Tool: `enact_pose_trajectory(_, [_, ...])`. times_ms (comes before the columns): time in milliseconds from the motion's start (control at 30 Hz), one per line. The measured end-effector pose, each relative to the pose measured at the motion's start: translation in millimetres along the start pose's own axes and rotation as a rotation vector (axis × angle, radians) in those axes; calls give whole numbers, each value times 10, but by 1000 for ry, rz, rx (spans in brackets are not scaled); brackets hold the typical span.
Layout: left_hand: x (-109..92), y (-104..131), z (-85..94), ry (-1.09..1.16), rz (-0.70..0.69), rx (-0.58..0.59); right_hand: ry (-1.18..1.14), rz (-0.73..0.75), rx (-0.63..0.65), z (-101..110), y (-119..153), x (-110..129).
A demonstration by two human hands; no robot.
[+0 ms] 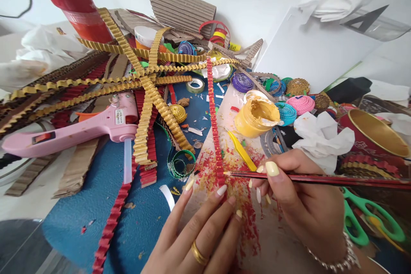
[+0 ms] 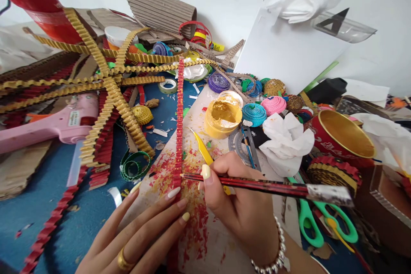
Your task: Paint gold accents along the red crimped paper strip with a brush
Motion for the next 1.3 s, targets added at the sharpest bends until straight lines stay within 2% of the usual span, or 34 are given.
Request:
enact_pose_trajectory(367, [15,-32,10,-6,0,-17,11,-20,15,-3,-6,3])
enact_pose_trajectory(700, [19,-20,12,42,69,-29,-6,-20,11,-3,7,0])
enact_pose_trajectory(933, [12,-21,12,-4,-4,-17,-4,4,56,-33,11,40])
enact_pose_trajectory(1300, [13,-20,18,-5,0,-13,32,38,80,-48,-15,61])
Point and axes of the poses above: each hand's wrist, its own y-axis away from the middle knuckle, its own z-axis out of the back of the hand, x = y × z, the point moved 7 cm from there along -y, towards the middle knuckle, and after that the axes turned 7 degrees about x, right-handed, at the moved point
